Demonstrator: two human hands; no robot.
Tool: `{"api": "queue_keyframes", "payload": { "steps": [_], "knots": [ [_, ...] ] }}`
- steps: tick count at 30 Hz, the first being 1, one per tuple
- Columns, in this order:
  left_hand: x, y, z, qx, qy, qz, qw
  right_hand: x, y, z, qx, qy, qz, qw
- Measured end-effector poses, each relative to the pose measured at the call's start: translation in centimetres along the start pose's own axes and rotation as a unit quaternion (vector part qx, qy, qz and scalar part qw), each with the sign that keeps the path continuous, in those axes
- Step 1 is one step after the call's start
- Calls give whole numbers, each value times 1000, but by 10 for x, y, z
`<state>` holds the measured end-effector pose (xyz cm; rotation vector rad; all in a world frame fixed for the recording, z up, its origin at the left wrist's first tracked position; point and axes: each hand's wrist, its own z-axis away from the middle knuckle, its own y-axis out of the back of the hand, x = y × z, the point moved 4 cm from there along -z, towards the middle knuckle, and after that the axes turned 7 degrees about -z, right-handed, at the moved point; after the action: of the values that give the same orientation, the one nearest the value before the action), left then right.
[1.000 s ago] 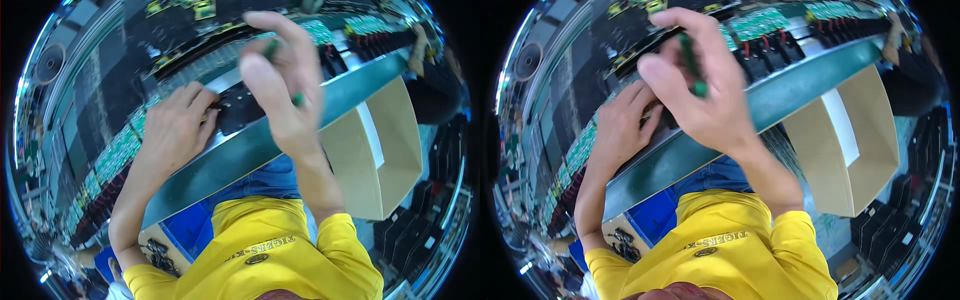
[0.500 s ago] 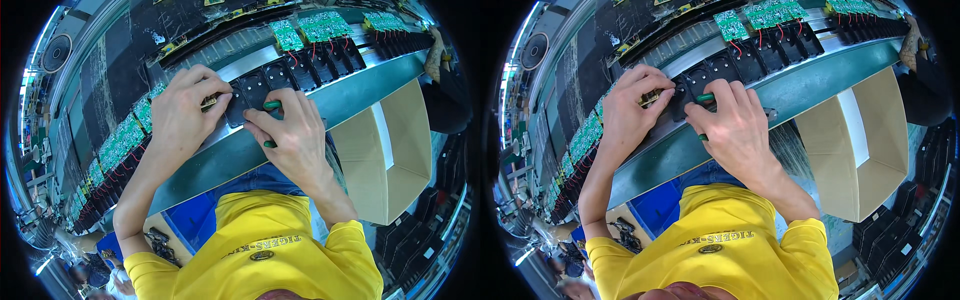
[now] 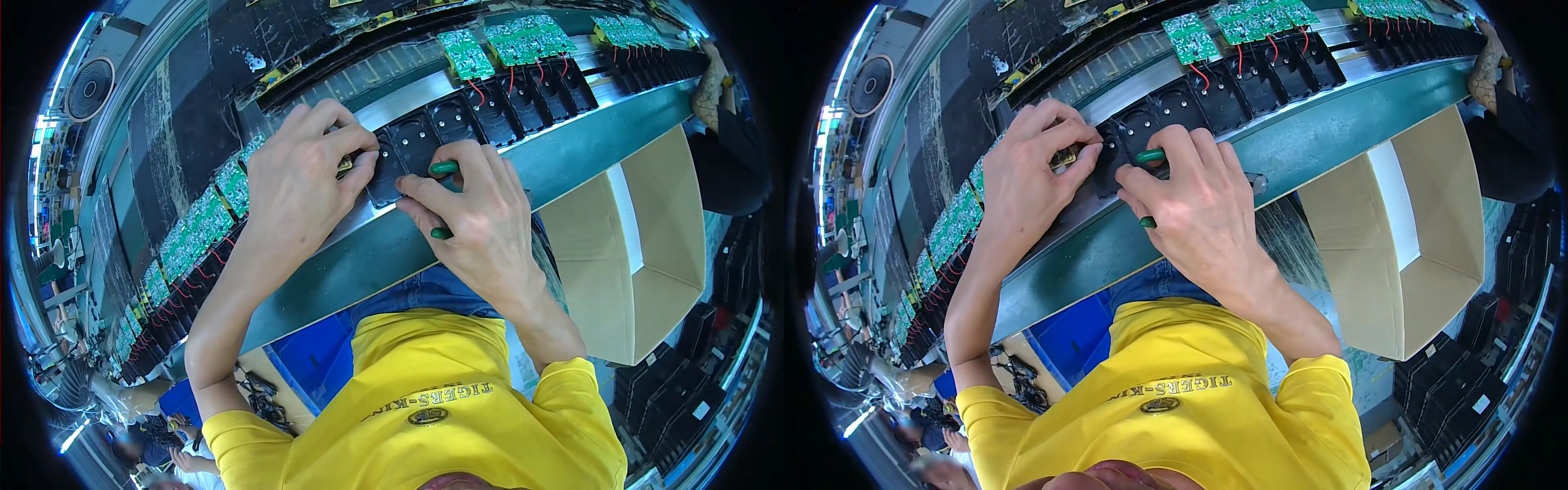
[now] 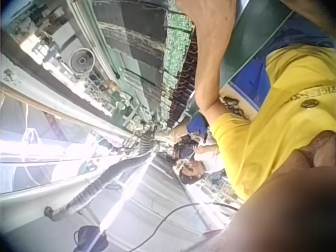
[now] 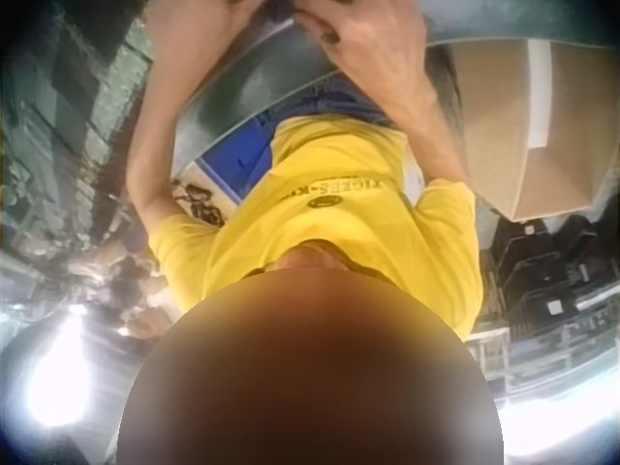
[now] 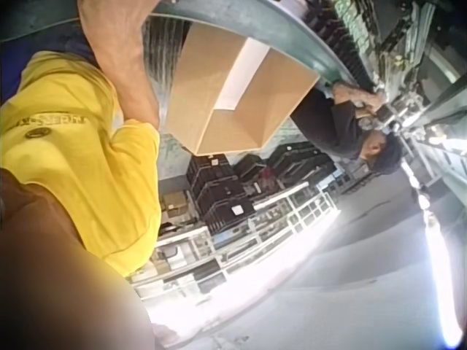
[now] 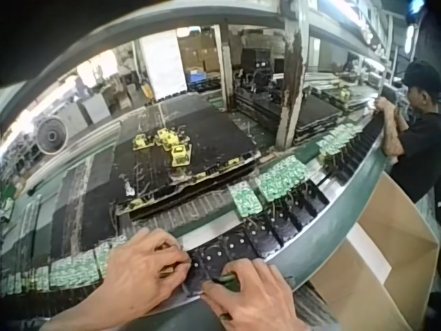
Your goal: Trim components on printed circuit boards using pliers on an assembly line.
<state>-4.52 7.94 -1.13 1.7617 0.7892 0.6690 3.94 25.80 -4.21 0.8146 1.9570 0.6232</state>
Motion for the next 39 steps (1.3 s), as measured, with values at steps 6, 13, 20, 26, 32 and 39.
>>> {"api": "queue_keyframes", "payload": {
  "steps": [6, 13, 20, 26, 32, 39],
  "knots": [
    [4, 0, -1, 2, -20, -14, 1000, -1, -1, 0, -3, -1, 2, 1000],
    [14, -4, -1, 8, -32, -35, 999, -6, 3, -6, -13, 4, 9, 1000],
    [7, -4, -2, -21, 10, -10, 1000, -5, 6, -8, -35, 8, 31, 999],
    [4, -4, -2, -20, -8, -21, 1000, -6, 12, -14, -38, 15, -9, 999],
    [6, 6, -3, -21, 19, 6, 1000, -19, 24, -55, 25, -48, -412, 909],
    [8, 1, -7, -57, 26, -9, 998, -5, -21, -96, 101, -102, -674, 724]
  ]
}}
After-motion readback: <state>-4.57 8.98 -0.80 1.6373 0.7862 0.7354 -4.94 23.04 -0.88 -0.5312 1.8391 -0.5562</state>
